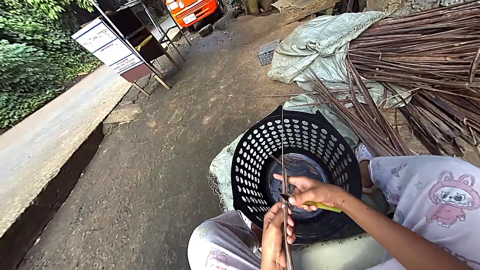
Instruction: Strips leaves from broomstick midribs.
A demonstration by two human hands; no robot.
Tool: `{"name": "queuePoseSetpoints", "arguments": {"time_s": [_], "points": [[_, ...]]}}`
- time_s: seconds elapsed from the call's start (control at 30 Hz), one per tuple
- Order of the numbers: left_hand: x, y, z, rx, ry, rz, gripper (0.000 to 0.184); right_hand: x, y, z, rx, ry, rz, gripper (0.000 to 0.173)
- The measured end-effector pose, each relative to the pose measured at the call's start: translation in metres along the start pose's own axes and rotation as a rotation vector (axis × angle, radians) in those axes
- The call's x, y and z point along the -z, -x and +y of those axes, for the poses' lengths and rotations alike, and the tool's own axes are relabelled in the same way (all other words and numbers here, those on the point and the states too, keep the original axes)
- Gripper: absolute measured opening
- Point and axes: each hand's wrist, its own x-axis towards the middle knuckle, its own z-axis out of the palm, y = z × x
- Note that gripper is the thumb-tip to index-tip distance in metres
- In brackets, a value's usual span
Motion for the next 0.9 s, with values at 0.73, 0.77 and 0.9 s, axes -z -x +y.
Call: {"name": "queuePoseSetpoints", "arguments": {"time_s": [0.73, 0.77, 0.9], "points": [[0.006, -0.002, -0.009, -0.013, 0.063, -0.058, 0.041, -0.003, -0.003, 0.002, 0.128, 0.071, 0.164, 0.097], [0.005, -0.003, -0.009, -0.006, 0.066, -0.046, 0.041, -0.005, -0.003, 0.002, 0.137, 0.084, 0.199, 0.097], [-0.001, -0.006, -0.007, 0.015, 0.050, 0.010, 0.039, -0.010, -0.003, 0.008, 0.165, 0.246, 0.363, 0.091]]}}
